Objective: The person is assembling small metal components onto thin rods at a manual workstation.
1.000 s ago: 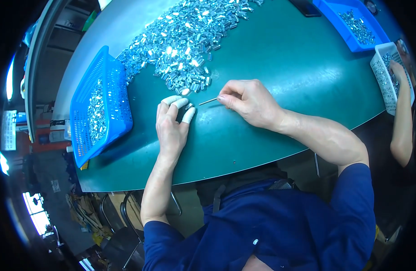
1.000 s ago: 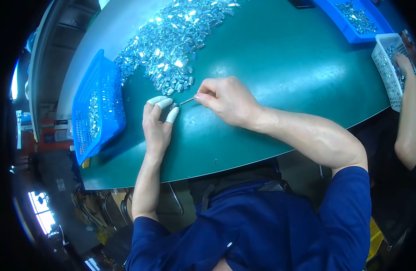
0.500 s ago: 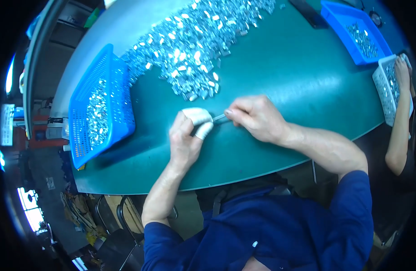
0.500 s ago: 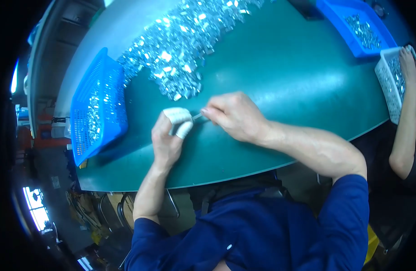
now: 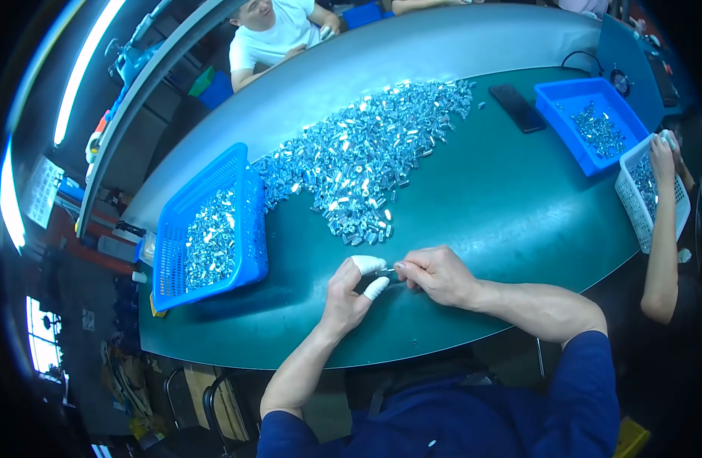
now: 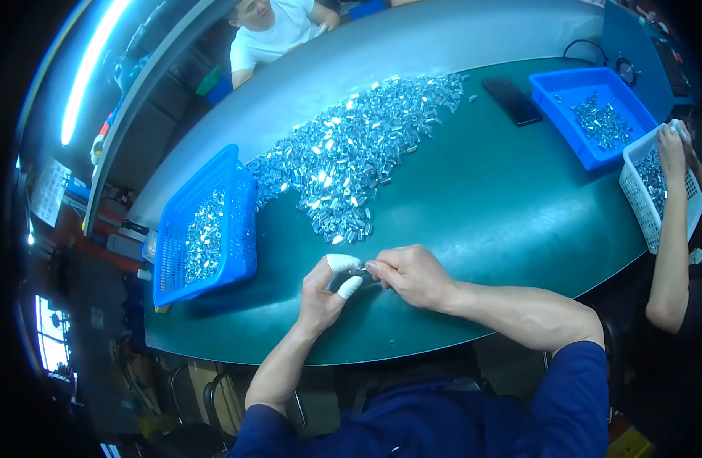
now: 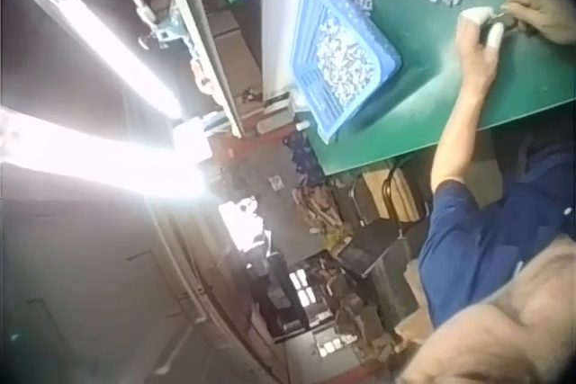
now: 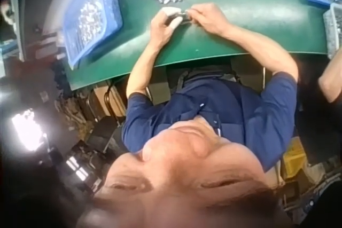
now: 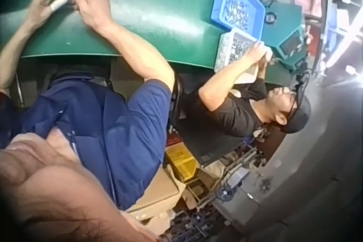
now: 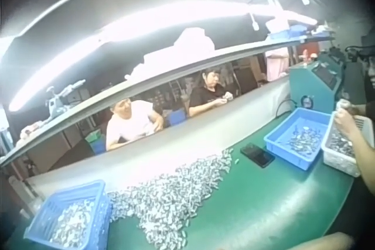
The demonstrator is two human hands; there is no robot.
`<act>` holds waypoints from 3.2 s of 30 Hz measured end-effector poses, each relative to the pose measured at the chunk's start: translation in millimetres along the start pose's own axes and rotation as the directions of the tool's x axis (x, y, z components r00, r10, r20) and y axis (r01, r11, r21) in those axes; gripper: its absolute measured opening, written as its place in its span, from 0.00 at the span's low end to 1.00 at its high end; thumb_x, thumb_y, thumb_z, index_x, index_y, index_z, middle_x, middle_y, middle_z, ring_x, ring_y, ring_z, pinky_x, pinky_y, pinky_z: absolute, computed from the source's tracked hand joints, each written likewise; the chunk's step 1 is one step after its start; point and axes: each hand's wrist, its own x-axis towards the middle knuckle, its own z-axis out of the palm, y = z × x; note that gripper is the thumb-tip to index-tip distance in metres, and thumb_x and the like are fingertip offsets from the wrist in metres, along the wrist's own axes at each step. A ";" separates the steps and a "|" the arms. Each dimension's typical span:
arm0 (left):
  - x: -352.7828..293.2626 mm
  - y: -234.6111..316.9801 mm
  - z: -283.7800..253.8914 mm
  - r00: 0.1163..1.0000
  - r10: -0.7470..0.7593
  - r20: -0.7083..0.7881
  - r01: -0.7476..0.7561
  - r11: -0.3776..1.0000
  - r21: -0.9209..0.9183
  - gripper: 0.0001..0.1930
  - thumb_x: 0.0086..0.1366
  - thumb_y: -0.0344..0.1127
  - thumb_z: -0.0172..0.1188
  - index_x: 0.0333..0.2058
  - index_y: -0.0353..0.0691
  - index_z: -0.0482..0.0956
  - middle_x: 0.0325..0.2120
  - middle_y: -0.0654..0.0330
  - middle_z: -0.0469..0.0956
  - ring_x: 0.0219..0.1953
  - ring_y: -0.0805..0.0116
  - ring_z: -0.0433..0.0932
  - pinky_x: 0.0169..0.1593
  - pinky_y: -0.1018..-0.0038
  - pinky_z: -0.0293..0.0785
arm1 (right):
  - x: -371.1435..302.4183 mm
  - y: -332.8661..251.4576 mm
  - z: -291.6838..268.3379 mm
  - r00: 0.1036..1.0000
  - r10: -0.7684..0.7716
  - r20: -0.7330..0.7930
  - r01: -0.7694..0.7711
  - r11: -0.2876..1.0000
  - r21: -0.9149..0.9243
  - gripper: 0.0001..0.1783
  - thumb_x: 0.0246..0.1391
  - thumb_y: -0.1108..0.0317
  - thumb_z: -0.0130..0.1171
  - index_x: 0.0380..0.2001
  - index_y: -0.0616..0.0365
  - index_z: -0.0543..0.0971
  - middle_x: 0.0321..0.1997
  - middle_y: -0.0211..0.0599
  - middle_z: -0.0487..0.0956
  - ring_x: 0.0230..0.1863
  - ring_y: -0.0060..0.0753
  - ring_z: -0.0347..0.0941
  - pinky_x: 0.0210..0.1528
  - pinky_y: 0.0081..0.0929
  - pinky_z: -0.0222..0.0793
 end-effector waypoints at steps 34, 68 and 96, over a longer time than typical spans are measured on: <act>20.2 -14.0 -92.2 0.974 0.209 -0.089 -0.106 0.766 0.633 0.15 0.60 0.31 0.73 0.47 0.41 0.86 0.42 0.54 0.84 0.47 0.54 0.81 0.53 0.63 0.77 | 3.0 3.0 -12.9 0.986 0.078 -0.149 -0.044 0.974 0.221 0.24 0.70 0.53 0.56 0.26 0.62 0.82 0.19 0.32 0.80 0.21 0.20 0.74 0.25 0.26 0.67; -8.8 -19.1 -16.4 0.997 -0.028 -0.076 0.044 0.975 0.219 0.10 0.60 0.22 0.71 0.41 0.36 0.85 0.42 0.54 0.83 0.47 0.57 0.81 0.50 0.67 0.78 | 4.8 6.4 -2.7 0.995 0.064 -0.073 -0.063 0.998 0.014 0.11 0.66 0.66 0.62 0.39 0.65 0.84 0.29 0.35 0.82 0.31 0.21 0.76 0.34 0.25 0.72; -7.3 -10.9 -3.3 1.000 0.020 0.016 -0.022 0.994 0.106 0.10 0.62 0.32 0.73 0.40 0.36 0.85 0.37 0.56 0.84 0.40 0.59 0.83 0.44 0.68 0.77 | 0.4 9.4 9.3 0.965 -0.240 -0.106 0.228 0.968 -0.107 0.15 0.67 0.60 0.61 0.32 0.61 0.83 0.28 0.40 0.84 0.31 0.39 0.82 0.36 0.35 0.75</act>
